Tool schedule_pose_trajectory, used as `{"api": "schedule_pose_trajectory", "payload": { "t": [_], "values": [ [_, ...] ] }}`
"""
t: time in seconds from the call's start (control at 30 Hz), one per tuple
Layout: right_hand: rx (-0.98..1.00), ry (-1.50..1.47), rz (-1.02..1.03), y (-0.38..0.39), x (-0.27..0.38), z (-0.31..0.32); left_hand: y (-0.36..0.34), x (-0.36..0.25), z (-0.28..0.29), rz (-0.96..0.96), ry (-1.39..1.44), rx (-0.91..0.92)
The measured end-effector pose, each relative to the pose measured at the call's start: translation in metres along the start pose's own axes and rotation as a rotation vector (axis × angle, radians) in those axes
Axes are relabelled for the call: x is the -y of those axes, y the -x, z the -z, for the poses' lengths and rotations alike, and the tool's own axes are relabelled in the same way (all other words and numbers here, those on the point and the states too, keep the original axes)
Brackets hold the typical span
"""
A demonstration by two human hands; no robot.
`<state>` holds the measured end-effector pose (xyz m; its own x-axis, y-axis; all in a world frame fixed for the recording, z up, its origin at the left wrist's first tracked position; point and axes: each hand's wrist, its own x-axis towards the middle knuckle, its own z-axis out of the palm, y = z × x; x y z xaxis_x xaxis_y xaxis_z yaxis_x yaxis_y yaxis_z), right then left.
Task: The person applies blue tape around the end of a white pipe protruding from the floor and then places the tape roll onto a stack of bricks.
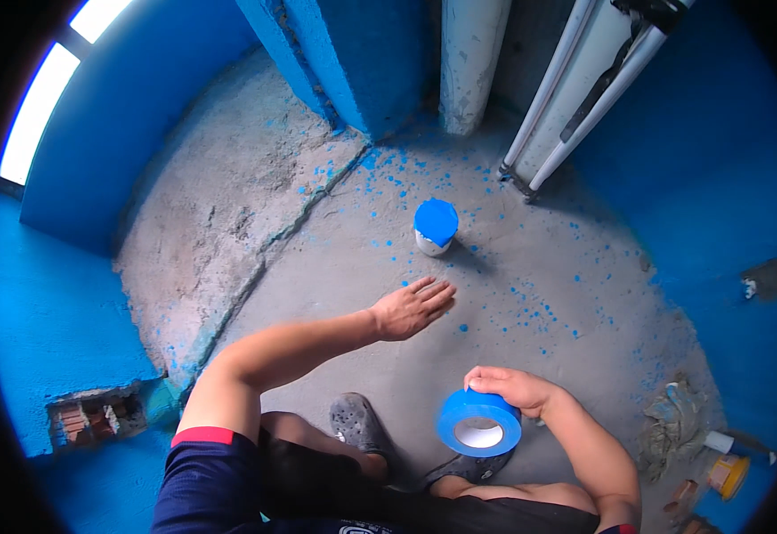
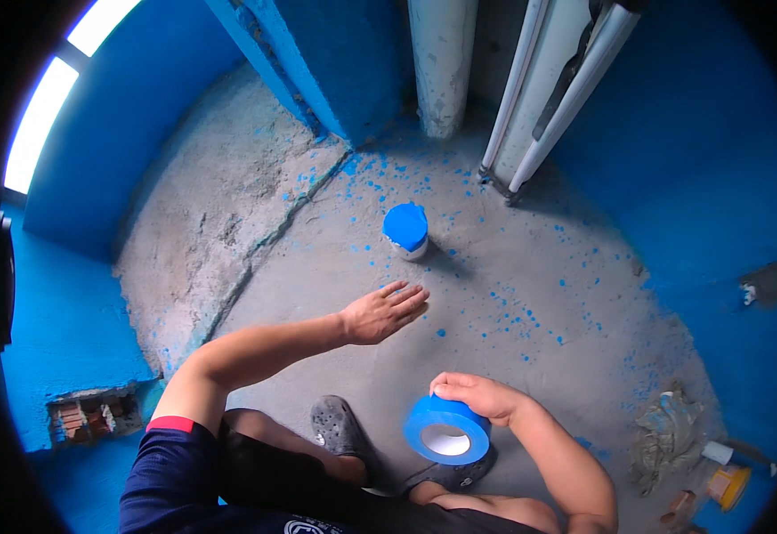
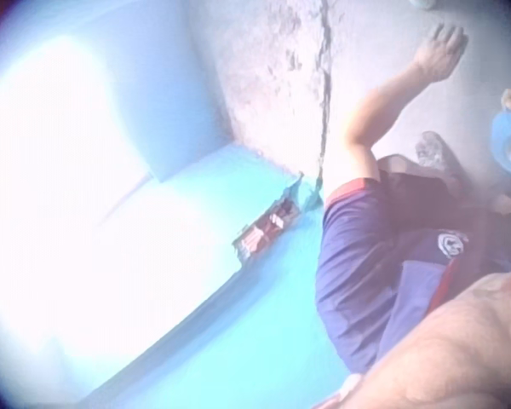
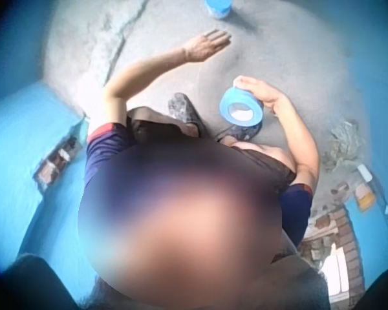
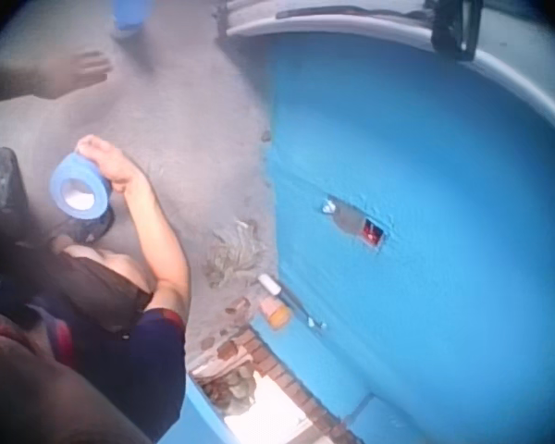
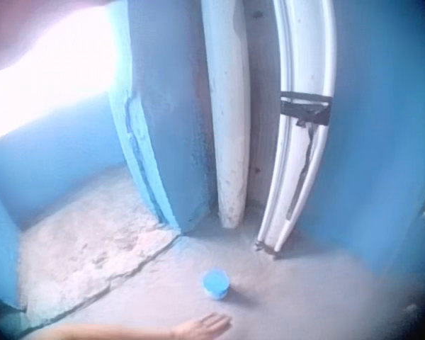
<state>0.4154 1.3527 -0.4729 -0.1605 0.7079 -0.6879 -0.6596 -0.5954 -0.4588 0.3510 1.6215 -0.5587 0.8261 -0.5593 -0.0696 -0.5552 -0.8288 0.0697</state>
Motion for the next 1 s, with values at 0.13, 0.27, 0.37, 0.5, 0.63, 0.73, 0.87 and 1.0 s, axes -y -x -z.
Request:
{"api": "schedule_pose_trajectory", "payload": {
  "t": [0.13,0.27,0.37,0.5,0.63,0.73,0.87,1.0],
  "values": [
    [0.019,0.1,-0.006,0.001,-0.004,0.005,-0.008,0.002,0.051,0.214,-0.067,-0.228],
    [0.029,0.194,-0.014,0.0,0.0,0.011,-0.024,0.027,0.063,0.45,0.02,-0.289],
    [0.006,0.296,0.033,0.002,0.002,0.008,-0.009,0.02,0.045,0.516,0.053,-0.183],
    [-0.025,0.311,0.061,0.011,-0.009,0.012,0.018,-0.02,0.02,0.52,0.124,-0.049],
    [-0.038,0.291,0.044,0.012,-0.009,0.013,0.004,-0.014,0.048,0.528,0.084,-0.139],
    [-0.039,0.305,0.054,0.01,-0.011,0.012,-0.012,0.007,0.053,0.479,-0.009,-0.211],
    [-0.036,0.354,0.082,0.008,-0.011,0.009,0.001,0.015,0.021,0.283,-0.233,-0.096],
    [-0.039,0.368,0.068,0.012,-0.011,0.013,0.021,0.013,0.025,0.325,-0.22,-0.063]
  ]
}}
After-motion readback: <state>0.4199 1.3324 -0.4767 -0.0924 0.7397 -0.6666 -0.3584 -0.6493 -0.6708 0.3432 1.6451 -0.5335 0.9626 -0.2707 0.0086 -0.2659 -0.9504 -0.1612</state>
